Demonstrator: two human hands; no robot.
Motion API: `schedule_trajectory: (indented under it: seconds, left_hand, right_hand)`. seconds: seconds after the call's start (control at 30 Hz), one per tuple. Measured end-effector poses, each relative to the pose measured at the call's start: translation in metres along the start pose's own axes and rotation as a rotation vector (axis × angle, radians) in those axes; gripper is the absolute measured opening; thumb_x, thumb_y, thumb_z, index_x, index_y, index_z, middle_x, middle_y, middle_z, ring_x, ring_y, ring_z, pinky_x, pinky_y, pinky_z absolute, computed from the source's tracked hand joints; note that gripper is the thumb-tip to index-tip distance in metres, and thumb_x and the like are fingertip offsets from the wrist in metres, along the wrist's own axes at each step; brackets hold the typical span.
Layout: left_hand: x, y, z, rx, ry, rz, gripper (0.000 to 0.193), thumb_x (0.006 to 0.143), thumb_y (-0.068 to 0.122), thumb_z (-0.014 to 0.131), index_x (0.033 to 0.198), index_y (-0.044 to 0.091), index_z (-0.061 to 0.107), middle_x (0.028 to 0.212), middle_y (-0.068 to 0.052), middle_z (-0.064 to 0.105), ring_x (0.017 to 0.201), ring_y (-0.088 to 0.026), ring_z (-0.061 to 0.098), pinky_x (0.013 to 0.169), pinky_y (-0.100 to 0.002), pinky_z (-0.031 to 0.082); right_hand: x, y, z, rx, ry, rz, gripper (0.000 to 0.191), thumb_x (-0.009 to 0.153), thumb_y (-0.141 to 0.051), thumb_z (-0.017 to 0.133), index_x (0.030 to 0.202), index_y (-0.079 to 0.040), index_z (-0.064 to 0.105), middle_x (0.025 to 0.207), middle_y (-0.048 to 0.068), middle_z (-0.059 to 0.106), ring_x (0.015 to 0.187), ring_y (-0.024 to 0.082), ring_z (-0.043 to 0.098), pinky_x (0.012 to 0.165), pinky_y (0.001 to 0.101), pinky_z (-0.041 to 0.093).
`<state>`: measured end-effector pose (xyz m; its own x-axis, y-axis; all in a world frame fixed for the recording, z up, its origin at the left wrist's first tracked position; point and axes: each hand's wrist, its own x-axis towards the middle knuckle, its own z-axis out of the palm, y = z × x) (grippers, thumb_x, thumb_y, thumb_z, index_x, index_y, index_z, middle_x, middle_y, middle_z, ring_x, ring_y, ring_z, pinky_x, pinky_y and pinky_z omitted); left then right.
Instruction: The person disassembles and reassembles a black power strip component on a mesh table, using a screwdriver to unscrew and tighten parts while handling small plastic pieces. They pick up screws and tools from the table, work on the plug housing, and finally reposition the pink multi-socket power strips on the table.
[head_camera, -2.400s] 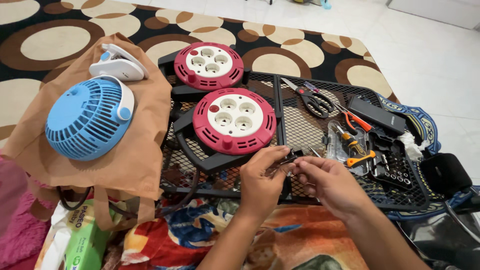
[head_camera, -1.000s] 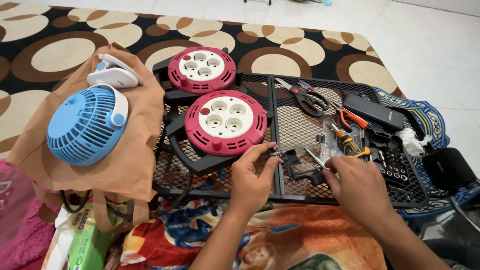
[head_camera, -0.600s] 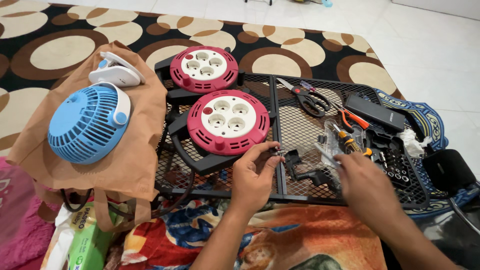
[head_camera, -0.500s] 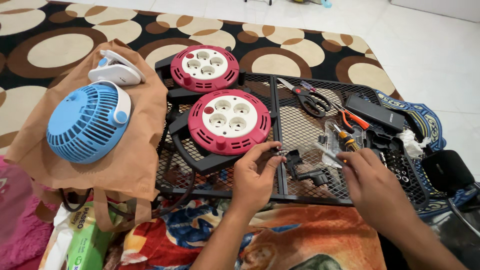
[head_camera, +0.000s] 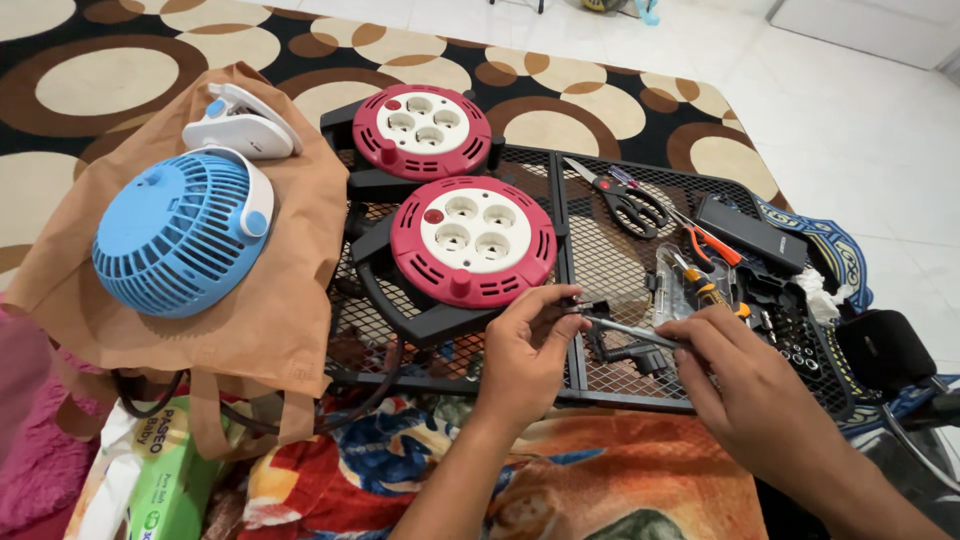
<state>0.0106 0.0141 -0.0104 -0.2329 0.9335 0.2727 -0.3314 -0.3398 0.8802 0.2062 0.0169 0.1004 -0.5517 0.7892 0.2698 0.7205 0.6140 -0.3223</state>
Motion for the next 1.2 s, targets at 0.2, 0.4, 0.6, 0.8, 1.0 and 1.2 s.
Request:
schedule_trajectory:
  seconds: [0.2, 0.4, 0.6, 0.8, 1.0, 1.2]
  left_hand:
    - [-0.001, 0.005, 0.000, 0.088, 0.003, 0.024, 0.024, 0.096, 0.000, 0.066, 0.120, -0.001, 0.069, 0.093, -0.005, 0.072, 0.087, -0.008, 0.071, 0.079, -0.024, 0.056]
    - [-0.004, 0.017, 0.001, 0.175, -0.028, 0.090, 0.023, 0.094, -0.005, 0.065, 0.117, -0.003, 0.068, 0.103, -0.008, 0.071, 0.088, -0.011, 0.072, 0.078, -0.025, 0.058]
    - [-0.008, 0.023, 0.002, 0.251, -0.073, 0.193, 0.030, 0.089, -0.015, 0.059, 0.116, -0.005, 0.066, 0.109, -0.015, 0.072, 0.090, -0.017, 0.075, 0.077, -0.028, 0.062]
    - [-0.008, 0.019, 0.002, 0.250, -0.046, 0.242, 0.034, 0.086, -0.019, 0.056, 0.115, -0.006, 0.067, 0.112, -0.016, 0.072, 0.094, -0.020, 0.076, 0.080, -0.029, 0.064]
    - [-0.008, 0.014, 0.000, 0.312, -0.056, 0.246, 0.037, 0.084, -0.020, 0.056, 0.115, -0.006, 0.068, 0.112, -0.017, 0.073, 0.094, -0.021, 0.076, 0.079, -0.029, 0.064]
    - [-0.010, 0.011, -0.002, 0.353, -0.084, 0.277, 0.037, 0.085, -0.020, 0.056, 0.116, -0.005, 0.067, 0.115, -0.018, 0.073, 0.094, -0.023, 0.076, 0.078, -0.030, 0.064]
  right_hand:
    - [0.004, -0.003, -0.003, -0.014, -0.050, 0.045, 0.025, 0.087, -0.008, 0.062, 0.111, -0.004, 0.067, 0.097, 0.011, 0.064, 0.081, 0.030, 0.069, 0.070, 0.0390, 0.055]
    - [0.007, -0.005, -0.010, -0.245, -0.052, -0.115, 0.031, 0.083, -0.011, 0.067, 0.113, -0.005, 0.067, 0.097, 0.010, 0.063, 0.082, 0.031, 0.065, 0.072, 0.0415, 0.052]
    - [0.009, -0.008, -0.015, -0.542, -0.049, -0.411, 0.042, 0.072, -0.006, 0.065, 0.113, -0.003, 0.068, 0.096, 0.008, 0.064, 0.079, 0.026, 0.065, 0.069, 0.0410, 0.051]
    - [0.014, -0.006, -0.010, -0.534, -0.140, -0.329, 0.040, 0.077, -0.011, 0.063, 0.116, -0.006, 0.066, 0.086, 0.005, 0.061, 0.069, 0.024, 0.067, 0.059, 0.0399, 0.053]
    - [0.013, -0.003, -0.007, -0.481, -0.282, -0.144, 0.039, 0.084, -0.019, 0.062, 0.122, -0.014, 0.065, 0.091, 0.004, 0.068, 0.057, 0.028, 0.069, 0.048, 0.0428, 0.052]
    - [0.019, 0.004, -0.001, -0.288, -0.286, 0.004, 0.031, 0.092, -0.035, 0.063, 0.114, -0.015, 0.072, 0.085, 0.010, 0.073, 0.068, 0.035, 0.069, 0.059, 0.0477, 0.053]
